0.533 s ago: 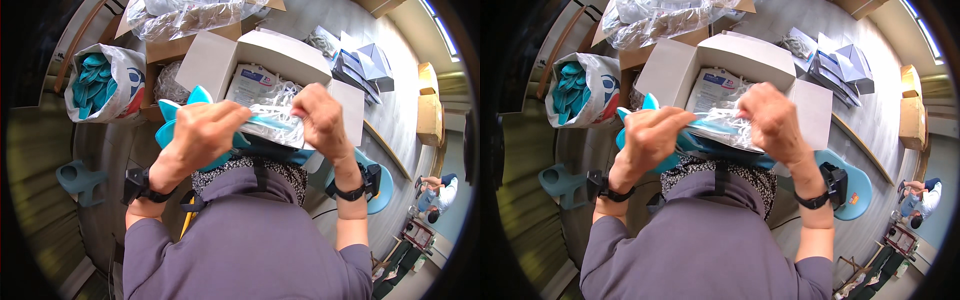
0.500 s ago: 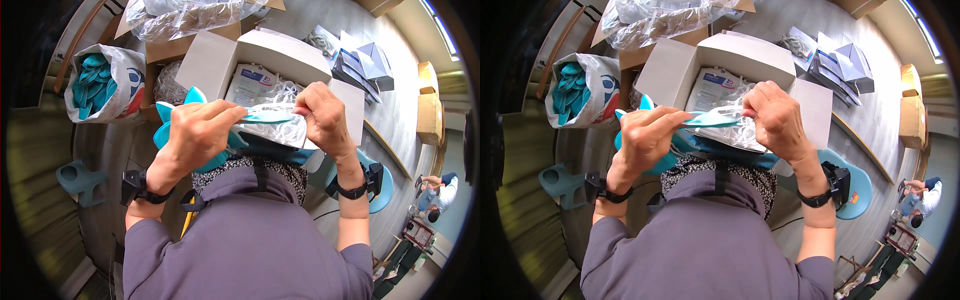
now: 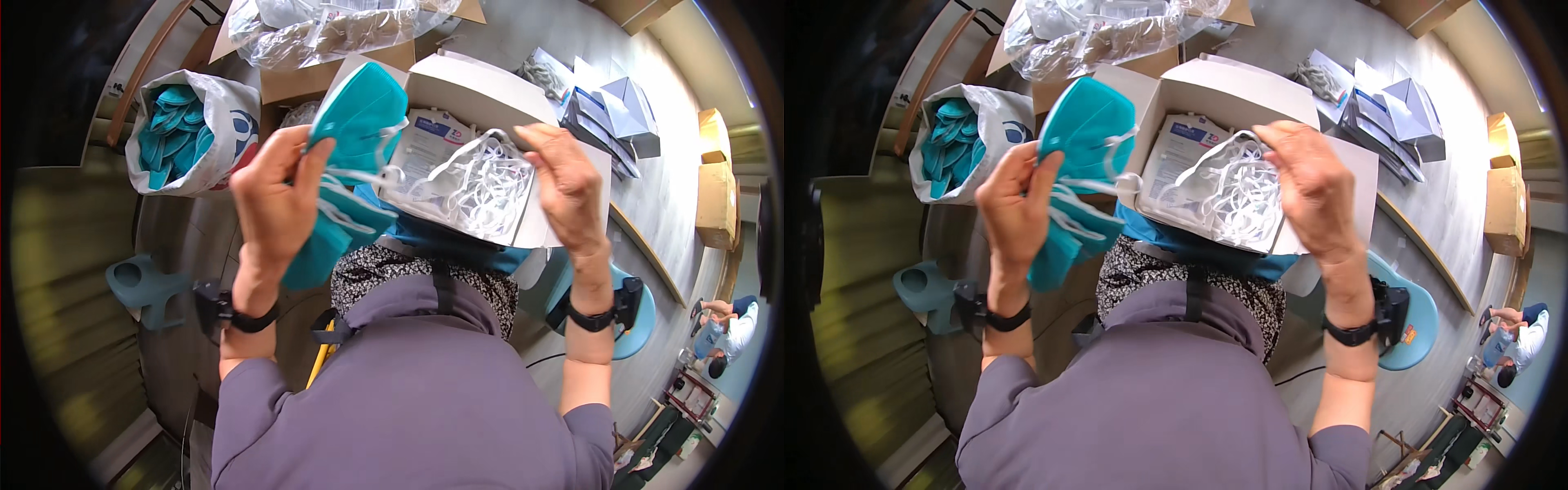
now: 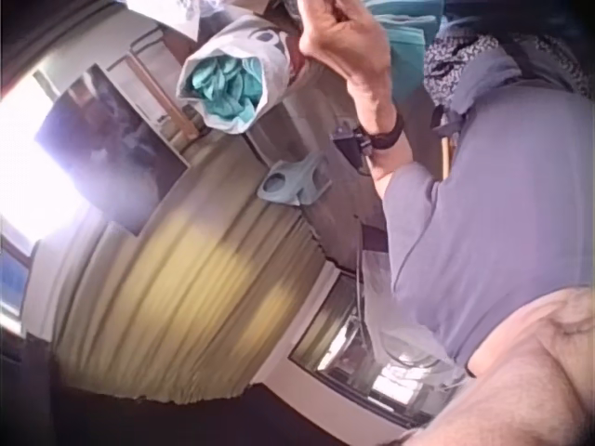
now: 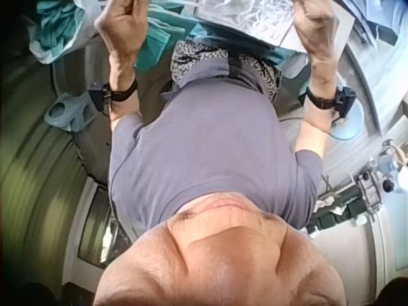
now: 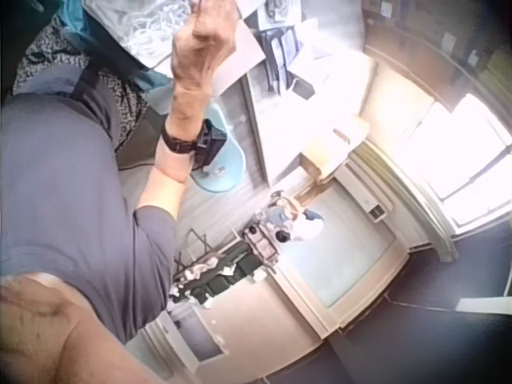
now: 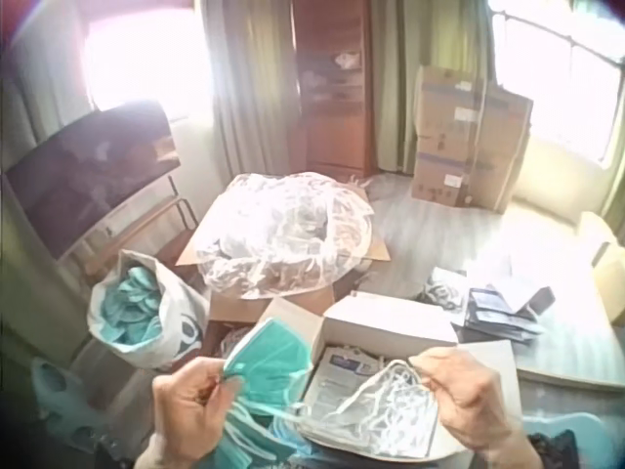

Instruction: Sorting and packing green N95-style masks into boxes and bags.

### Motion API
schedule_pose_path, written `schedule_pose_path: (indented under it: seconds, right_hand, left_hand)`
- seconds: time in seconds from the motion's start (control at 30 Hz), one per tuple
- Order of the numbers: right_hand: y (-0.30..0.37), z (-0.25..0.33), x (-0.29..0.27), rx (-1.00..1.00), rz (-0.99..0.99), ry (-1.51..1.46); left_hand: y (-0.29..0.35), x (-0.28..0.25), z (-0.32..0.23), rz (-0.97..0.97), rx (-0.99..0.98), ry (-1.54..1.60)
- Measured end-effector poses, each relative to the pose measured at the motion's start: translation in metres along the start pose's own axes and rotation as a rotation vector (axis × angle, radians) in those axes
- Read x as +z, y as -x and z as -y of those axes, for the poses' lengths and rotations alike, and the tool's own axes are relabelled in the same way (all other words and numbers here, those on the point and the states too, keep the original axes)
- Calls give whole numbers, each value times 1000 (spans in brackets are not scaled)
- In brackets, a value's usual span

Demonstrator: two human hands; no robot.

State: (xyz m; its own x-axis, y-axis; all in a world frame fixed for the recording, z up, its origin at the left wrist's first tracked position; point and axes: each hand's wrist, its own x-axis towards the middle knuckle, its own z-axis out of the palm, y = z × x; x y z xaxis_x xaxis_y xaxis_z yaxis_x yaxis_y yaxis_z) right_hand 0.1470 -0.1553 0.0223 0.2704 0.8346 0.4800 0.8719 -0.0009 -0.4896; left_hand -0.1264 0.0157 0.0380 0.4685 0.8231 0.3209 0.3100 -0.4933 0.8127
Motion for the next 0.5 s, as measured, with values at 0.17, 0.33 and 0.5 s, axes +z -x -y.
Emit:
schedule_pose_path:
  seconds: [0.17, 0.33, 0.5]
  right_hand:
    - [9, 52, 44, 209, -10, -588]
    - [1, 62, 76, 167, 19, -477]
    - [5, 53, 70, 154, 140, -556]
  left_hand:
    - [3, 38, 2, -17, -27, 59]
    - [12, 60, -11, 46, -88, 174]
    - [21, 61, -11, 191, -175, 245]
